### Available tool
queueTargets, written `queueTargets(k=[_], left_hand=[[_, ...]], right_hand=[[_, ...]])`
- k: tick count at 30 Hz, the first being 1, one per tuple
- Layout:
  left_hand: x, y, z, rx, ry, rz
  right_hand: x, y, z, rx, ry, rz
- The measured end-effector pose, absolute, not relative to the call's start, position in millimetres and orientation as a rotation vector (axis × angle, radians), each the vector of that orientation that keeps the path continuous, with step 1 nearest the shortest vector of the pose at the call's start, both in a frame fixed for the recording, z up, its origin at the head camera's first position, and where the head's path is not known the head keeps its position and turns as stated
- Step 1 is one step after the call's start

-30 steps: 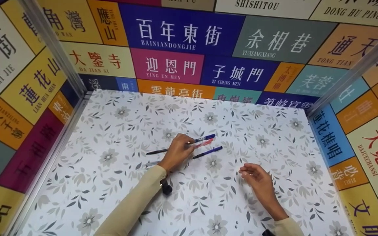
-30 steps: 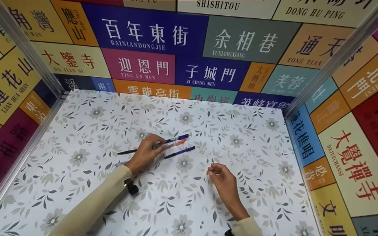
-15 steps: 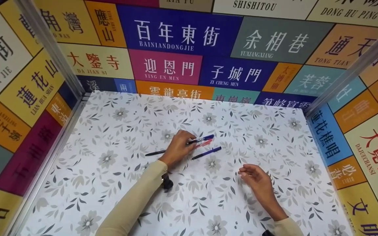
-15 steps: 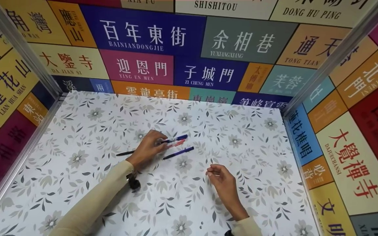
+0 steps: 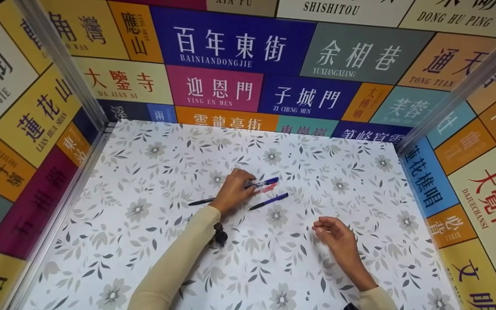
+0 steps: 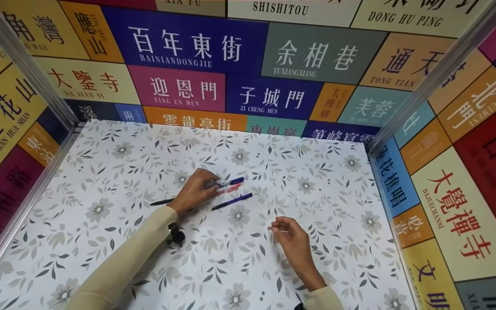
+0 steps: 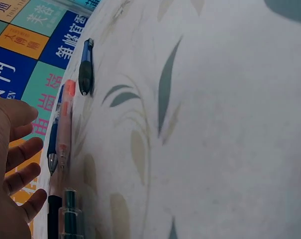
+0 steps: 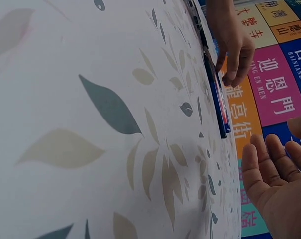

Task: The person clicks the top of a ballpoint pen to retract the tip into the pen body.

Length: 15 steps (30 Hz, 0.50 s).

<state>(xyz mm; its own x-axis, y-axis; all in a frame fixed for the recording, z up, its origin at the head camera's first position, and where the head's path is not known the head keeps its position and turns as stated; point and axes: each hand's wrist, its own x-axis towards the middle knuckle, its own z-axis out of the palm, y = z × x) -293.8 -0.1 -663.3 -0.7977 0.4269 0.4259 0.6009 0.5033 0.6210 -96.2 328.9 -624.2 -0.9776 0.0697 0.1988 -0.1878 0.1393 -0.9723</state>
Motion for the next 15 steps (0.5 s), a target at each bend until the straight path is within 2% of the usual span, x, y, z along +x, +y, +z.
queueTargets(k=[15], left_hand=[[-296.4,4.2,-658.0,-0.858,-2.701,-1.032]], right_hand=[[-94.4,332.7,-626.8,0.126,-2.197,1.961]])
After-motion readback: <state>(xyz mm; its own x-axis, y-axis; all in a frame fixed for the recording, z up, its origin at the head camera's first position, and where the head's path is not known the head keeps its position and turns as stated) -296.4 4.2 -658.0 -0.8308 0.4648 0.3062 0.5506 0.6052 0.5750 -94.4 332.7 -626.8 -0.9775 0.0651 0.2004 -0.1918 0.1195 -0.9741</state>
